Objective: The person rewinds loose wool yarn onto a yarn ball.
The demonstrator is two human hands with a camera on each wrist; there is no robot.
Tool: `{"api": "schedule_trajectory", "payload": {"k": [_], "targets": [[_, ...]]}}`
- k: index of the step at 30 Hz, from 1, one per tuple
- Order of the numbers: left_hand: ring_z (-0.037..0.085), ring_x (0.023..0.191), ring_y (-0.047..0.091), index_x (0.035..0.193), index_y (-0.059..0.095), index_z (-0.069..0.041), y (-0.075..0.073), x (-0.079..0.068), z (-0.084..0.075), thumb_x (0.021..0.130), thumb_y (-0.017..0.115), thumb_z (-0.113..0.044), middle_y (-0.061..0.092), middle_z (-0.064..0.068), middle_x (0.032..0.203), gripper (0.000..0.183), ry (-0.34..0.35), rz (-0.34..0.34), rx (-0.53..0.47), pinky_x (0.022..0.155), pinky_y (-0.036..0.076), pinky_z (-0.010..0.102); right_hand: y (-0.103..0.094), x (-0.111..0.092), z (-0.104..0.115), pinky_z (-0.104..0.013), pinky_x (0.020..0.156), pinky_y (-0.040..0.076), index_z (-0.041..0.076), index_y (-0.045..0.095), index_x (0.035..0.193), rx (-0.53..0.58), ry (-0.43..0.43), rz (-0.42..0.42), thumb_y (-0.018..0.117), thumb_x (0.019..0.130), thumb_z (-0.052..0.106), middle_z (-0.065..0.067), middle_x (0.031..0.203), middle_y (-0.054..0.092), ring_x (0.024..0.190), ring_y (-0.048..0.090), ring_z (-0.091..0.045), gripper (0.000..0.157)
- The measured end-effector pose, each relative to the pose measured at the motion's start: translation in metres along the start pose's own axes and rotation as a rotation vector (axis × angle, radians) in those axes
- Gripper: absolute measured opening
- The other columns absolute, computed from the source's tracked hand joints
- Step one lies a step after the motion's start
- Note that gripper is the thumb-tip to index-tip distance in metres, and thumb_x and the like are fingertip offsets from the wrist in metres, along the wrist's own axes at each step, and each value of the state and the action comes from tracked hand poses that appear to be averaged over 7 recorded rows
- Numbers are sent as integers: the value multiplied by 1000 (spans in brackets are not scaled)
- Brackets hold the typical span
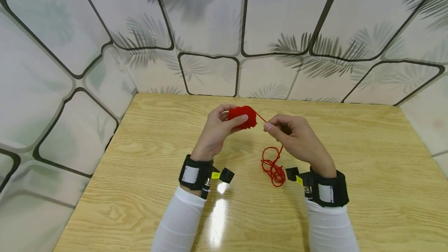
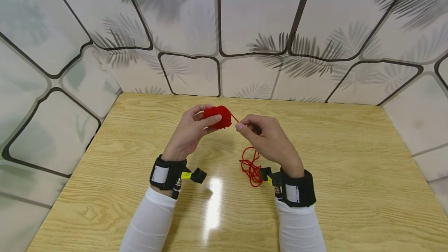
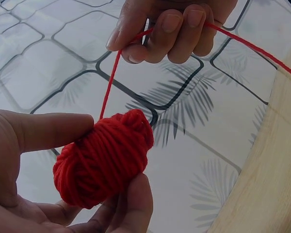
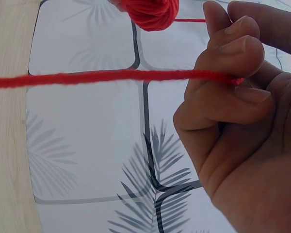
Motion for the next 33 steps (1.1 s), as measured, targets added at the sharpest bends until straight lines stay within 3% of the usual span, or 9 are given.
{"api": "schedule_trajectory", "payload": {"k": [9, 22, 33], "targets": [[29, 106, 56, 119, 55, -5, 1, 0, 2, 80, 70, -16, 54, 14, 119, 43, 13, 54, 3, 85, 47, 35, 2, 0, 1, -31, 49, 37, 22, 63, 91, 18, -4, 12, 56, 90, 36, -1, 71, 50, 57, 44, -16, 16], [29, 106, 56, 121, 50, -3, 1, -1, 1, 81, 69, -21, 54, 14, 118, 48, -46, 59, 51, 82, 48, 36, 5, 0, 5, -31, 49, 37, 20, 63, 92, 41, 0, 38, 56, 90, 36, -3, 72, 49, 57, 44, -17, 17], [28, 110, 55, 125, 45, -3, -1, 1, 1, 79, 71, -30, 54, 15, 121, 59, -37, 85, -83, 86, 46, 37, 6, 1, 6, -31, 49, 37, 20, 63, 92, 31, 3, 50, 57, 90, 35, -3, 70, 49, 57, 44, -17, 17]]}}
Point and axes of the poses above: each hand's wrist, its own x-axis towards the middle knuckle, its own y-axis out of the palm, z = x × y, the point moved 1 cm from there along x, towards the middle knuckle
